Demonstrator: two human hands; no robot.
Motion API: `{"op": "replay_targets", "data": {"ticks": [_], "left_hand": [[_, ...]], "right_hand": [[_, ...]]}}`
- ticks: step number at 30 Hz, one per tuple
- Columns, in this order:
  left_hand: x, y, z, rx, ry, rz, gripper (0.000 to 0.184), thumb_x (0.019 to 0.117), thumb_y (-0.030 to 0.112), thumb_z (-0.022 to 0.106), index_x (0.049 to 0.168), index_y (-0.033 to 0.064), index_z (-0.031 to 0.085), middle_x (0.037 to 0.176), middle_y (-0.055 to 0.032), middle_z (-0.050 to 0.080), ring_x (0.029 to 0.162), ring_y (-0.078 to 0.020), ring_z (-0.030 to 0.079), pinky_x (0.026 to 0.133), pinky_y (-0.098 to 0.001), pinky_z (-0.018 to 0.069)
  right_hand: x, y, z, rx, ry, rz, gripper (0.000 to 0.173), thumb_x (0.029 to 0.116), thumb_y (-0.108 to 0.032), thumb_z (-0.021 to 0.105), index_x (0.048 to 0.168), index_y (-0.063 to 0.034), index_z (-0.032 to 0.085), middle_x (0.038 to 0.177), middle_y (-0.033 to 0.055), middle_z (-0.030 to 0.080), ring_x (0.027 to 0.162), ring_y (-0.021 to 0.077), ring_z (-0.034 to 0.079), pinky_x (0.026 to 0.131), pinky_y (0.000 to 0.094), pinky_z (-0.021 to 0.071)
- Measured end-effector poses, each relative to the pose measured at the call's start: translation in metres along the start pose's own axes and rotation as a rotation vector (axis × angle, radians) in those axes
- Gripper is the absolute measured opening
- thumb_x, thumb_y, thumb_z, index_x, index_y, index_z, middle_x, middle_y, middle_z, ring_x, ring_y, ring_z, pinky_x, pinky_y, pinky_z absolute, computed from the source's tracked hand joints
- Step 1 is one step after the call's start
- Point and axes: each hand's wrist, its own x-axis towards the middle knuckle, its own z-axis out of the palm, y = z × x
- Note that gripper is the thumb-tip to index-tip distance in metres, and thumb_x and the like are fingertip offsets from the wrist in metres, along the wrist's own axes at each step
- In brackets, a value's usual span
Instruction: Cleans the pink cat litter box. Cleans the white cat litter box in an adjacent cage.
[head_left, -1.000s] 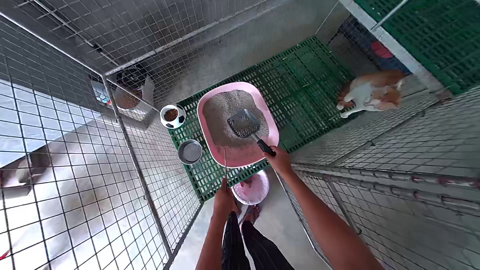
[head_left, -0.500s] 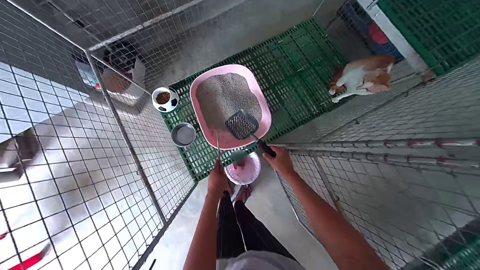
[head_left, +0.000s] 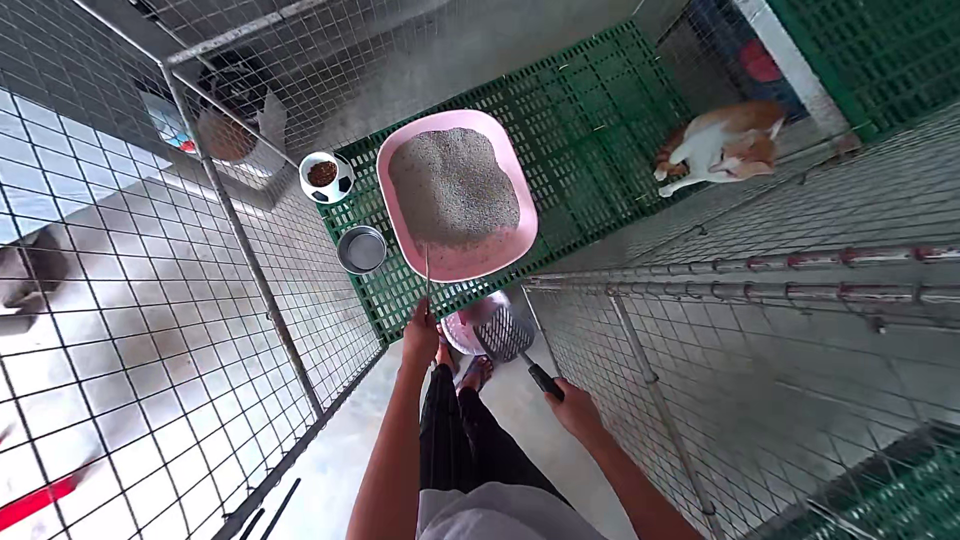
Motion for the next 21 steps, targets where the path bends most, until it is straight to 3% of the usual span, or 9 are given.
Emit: {"op": "replay_targets", "data": {"ticks": [2,5,9,11,12,14,15,18,21], "left_hand": [[0.004,0.002,0.005,0.033,-0.018,-0.001,0.052,0.1131,0.021,0.035,0.163,0.0135,0.024,0.118,-0.0244,0.064,0.087,-0.0322,0.069,0.081,-0.0476,0.0571],[0.010,0.007,0.005,0.105,-0.035,0.020,0.051,0.1128,0.020,0.035,0.163,0.0134,0.026,0.117,-0.0248,0.065,0.091,-0.0345,0.068,0.084,-0.0491,0.0555],[0.022,0.010,0.008,0.226,-0.063,0.025,0.051,0.1118,0.016,0.036,0.162,0.0097,0.028,0.134,-0.0279,0.061,0.121,-0.0420,0.062,0.105,-0.0548,0.0463],[0.031,0.012,0.010,0.276,-0.075,0.030,0.051,0.1118,0.016,0.035,0.162,0.0094,0.027,0.137,-0.0282,0.059,0.126,-0.0430,0.059,0.108,-0.0561,0.0442],[0.034,0.013,0.010,0.298,-0.082,0.028,0.052,0.1118,0.016,0.035,0.162,0.0099,0.027,0.136,-0.0282,0.060,0.125,-0.0431,0.060,0.107,-0.0566,0.0447],[0.037,0.017,0.008,0.340,-0.102,0.017,0.052,0.1115,0.016,0.035,0.163,0.0110,0.027,0.133,-0.0279,0.062,0.123,-0.0428,0.061,0.105,-0.0569,0.0464],[0.038,0.020,0.006,0.365,-0.110,0.007,0.052,0.1114,0.017,0.035,0.163,0.0122,0.027,0.132,-0.0274,0.063,0.122,-0.0426,0.062,0.104,-0.0570,0.0471],[0.038,0.025,0.003,0.461,-0.137,-0.018,0.052,0.1116,0.018,0.034,0.163,0.0145,0.026,0.132,-0.0272,0.063,0.122,-0.0435,0.062,0.103,-0.0581,0.0482],[0.034,0.024,0.005,0.534,-0.161,-0.029,0.056,0.1101,0.014,0.037,0.164,0.0137,0.021,0.131,-0.0277,0.062,0.119,-0.0444,0.063,0.100,-0.0590,0.0502]], "right_hand": [[0.013,-0.004,-0.007,-0.064,-0.070,0.065,0.038,0.1068,-0.028,0.056,0.129,0.0022,0.065,0.128,0.0270,0.066,0.124,0.0409,0.062,0.106,0.0571,0.0464],[-0.010,-0.008,-0.029,-0.013,-0.037,0.078,0.042,0.1071,-0.029,0.057,0.133,0.0044,0.061,0.129,0.0294,0.065,0.124,0.0429,0.062,0.106,0.0574,0.0460],[-0.060,-0.044,-0.081,0.162,0.072,-0.045,0.045,0.1007,-0.018,0.067,0.140,0.0016,0.058,0.117,0.0290,0.068,0.103,0.0418,0.069,0.093,0.0575,0.0522],[-0.053,-0.089,-0.105,0.174,0.079,-0.187,0.048,0.1028,-0.017,0.064,0.147,-0.0017,0.052,0.116,0.0276,0.068,0.096,0.0394,0.070,0.089,0.0554,0.0553],[-0.042,-0.119,-0.117,0.128,0.074,-0.254,0.050,0.1054,-0.020,0.060,0.151,-0.0033,0.047,0.119,0.0278,0.067,0.100,0.0398,0.069,0.092,0.0556,0.0539],[-0.012,-0.188,-0.141,-0.008,0.052,-0.320,0.054,0.1103,-0.027,0.049,0.159,-0.0067,0.037,0.135,0.0286,0.061,0.124,0.0436,0.061,0.106,0.0594,0.0454],[0.005,-0.224,-0.151,-0.062,0.057,-0.340,0.052,0.1109,-0.028,0.046,0.158,-0.0059,0.039,0.139,0.0279,0.059,0.129,0.0434,0.058,0.109,0.0600,0.0431],[0.050,-0.321,-0.172,-0.161,0.045,-0.343,0.042,0.1092,-0.025,0.049,0.136,0.0062,0.057,0.131,0.0298,0.061,0.121,0.0420,0.061,0.102,0.0583,0.0462],[0.070,-0.391,-0.188,-0.221,0.032,-0.351,0.032,0.1057,-0.015,0.052,0.120,0.0119,0.063,0.125,0.0293,0.062,0.113,0.0389,0.063,0.097,0.0568,0.0486]]}}
